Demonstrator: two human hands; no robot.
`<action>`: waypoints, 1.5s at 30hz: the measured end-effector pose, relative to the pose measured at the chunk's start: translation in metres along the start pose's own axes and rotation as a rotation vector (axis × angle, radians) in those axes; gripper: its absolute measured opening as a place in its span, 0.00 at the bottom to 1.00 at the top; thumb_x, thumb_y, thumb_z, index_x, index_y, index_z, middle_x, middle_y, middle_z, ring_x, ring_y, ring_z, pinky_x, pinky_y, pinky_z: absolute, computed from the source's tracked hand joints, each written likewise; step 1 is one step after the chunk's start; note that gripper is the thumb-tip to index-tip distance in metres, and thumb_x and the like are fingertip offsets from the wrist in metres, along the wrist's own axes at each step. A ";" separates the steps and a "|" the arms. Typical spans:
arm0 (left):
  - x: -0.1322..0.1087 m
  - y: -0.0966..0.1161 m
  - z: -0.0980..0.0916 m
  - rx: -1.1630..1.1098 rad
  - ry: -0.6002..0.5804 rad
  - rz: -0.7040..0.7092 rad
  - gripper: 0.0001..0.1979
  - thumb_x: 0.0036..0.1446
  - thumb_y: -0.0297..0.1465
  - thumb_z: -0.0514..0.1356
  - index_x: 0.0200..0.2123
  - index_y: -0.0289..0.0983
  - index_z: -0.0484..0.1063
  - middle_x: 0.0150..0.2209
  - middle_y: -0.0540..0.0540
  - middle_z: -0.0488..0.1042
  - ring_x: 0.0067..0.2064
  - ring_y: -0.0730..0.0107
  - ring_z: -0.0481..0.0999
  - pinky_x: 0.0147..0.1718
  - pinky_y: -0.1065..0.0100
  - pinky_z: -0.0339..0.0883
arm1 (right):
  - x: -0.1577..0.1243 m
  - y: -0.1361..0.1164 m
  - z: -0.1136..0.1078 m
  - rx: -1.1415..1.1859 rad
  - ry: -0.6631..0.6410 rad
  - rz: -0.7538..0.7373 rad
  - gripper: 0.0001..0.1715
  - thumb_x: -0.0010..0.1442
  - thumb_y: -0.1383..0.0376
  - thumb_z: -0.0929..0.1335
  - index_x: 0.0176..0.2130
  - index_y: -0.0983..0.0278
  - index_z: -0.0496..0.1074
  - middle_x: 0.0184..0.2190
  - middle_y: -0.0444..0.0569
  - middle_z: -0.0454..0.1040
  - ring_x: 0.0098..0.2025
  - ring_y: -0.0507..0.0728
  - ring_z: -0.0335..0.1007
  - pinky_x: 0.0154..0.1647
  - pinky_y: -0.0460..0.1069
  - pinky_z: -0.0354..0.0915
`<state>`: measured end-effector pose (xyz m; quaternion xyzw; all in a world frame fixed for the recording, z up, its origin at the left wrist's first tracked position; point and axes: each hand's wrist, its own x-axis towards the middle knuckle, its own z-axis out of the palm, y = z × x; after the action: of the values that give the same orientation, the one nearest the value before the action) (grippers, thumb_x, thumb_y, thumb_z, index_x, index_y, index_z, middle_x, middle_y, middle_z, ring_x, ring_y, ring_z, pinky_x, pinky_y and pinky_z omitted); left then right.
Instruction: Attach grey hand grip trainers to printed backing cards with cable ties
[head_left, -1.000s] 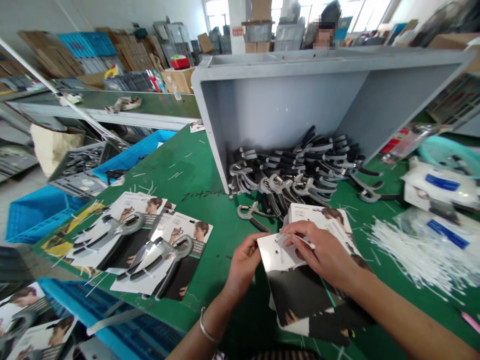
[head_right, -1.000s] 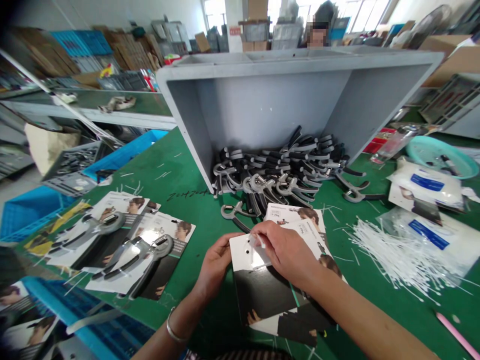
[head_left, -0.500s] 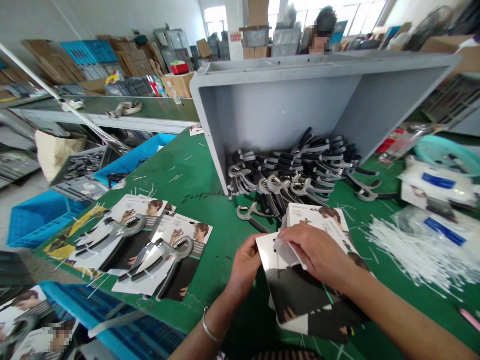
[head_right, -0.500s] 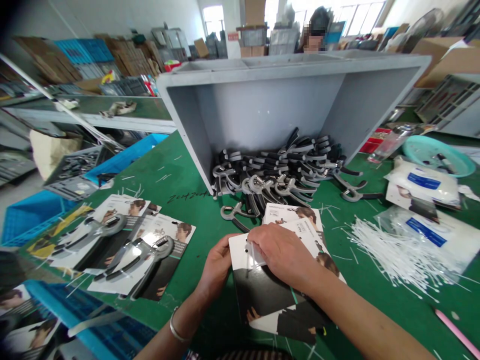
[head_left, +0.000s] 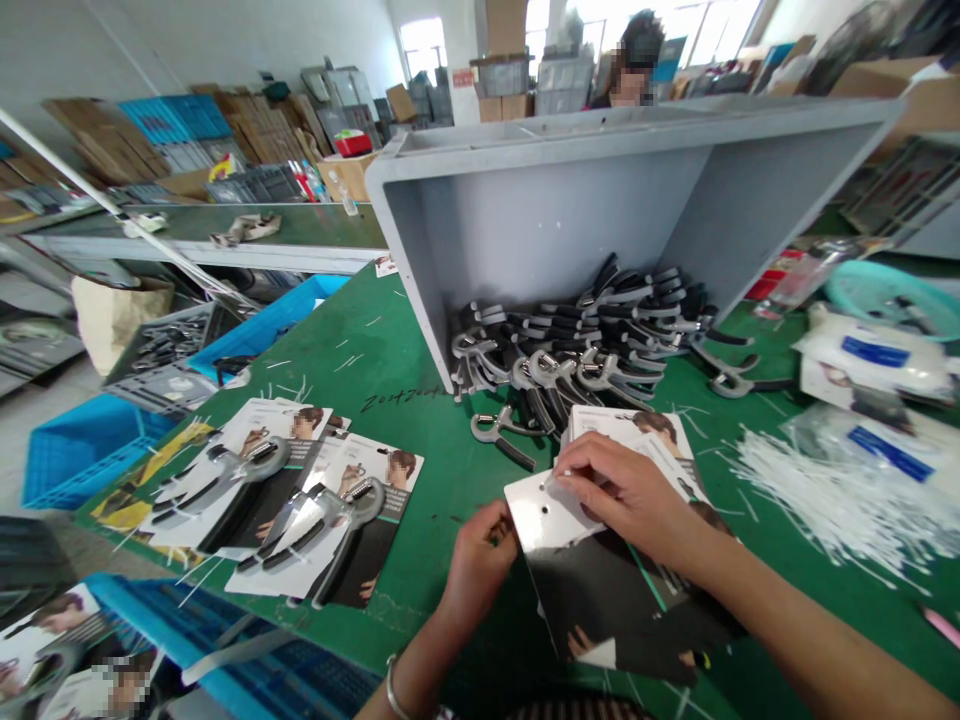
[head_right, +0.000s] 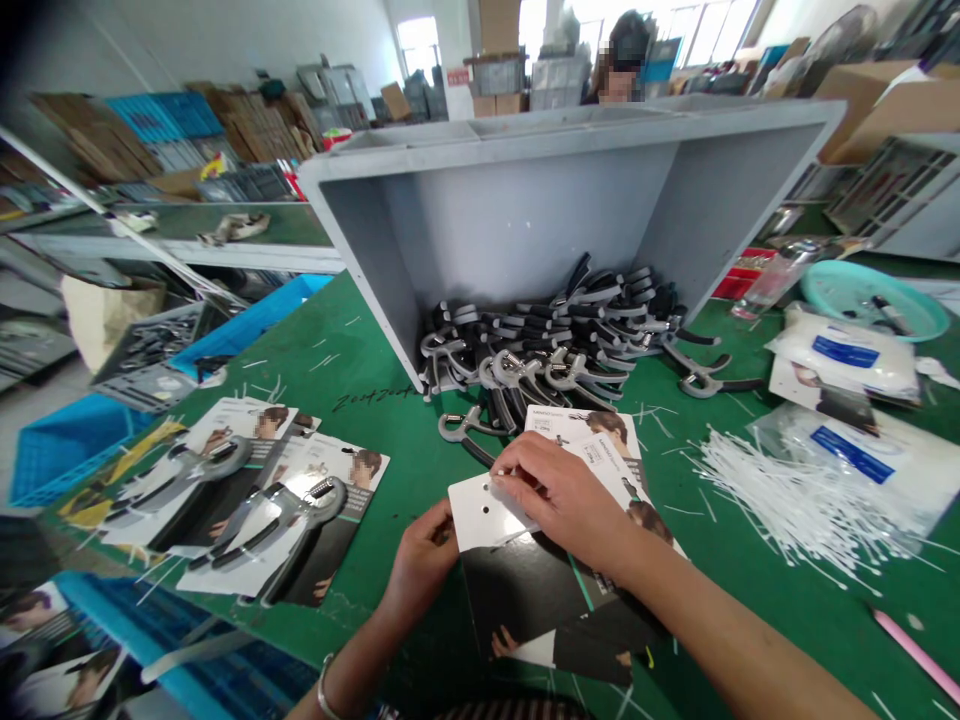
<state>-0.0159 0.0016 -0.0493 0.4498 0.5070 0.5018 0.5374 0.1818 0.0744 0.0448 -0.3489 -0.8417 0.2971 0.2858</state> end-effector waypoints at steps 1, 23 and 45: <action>-0.006 0.001 -0.005 0.072 -0.082 0.029 0.03 0.56 0.29 0.63 0.31 0.38 0.78 0.33 0.47 0.77 0.38 0.64 0.74 0.45 0.65 0.66 | 0.000 0.001 0.000 -0.006 -0.011 0.002 0.05 0.69 0.66 0.65 0.41 0.61 0.72 0.38 0.48 0.74 0.42 0.56 0.69 0.44 0.51 0.64; -0.004 -0.003 0.030 -0.121 0.153 -0.004 0.07 0.44 0.29 0.69 0.31 0.38 0.82 0.40 0.44 0.81 0.45 0.55 0.77 0.46 0.60 0.69 | 0.000 -0.003 0.015 -0.157 -0.106 -0.104 0.10 0.68 0.70 0.62 0.44 0.64 0.72 0.40 0.51 0.72 0.43 0.58 0.68 0.47 0.53 0.64; -0.001 0.001 0.024 -0.192 0.106 -0.103 0.10 0.42 0.30 0.71 0.32 0.36 0.82 0.32 0.47 0.81 0.40 0.56 0.78 0.43 0.61 0.70 | -0.002 -0.004 0.005 -0.137 -0.253 -0.099 0.12 0.65 0.63 0.69 0.48 0.64 0.72 0.45 0.52 0.71 0.47 0.59 0.67 0.51 0.54 0.64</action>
<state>0.0079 0.0012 -0.0463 0.3425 0.5065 0.5428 0.5757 0.1776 0.0690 0.0438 -0.2852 -0.9054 0.2660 0.1675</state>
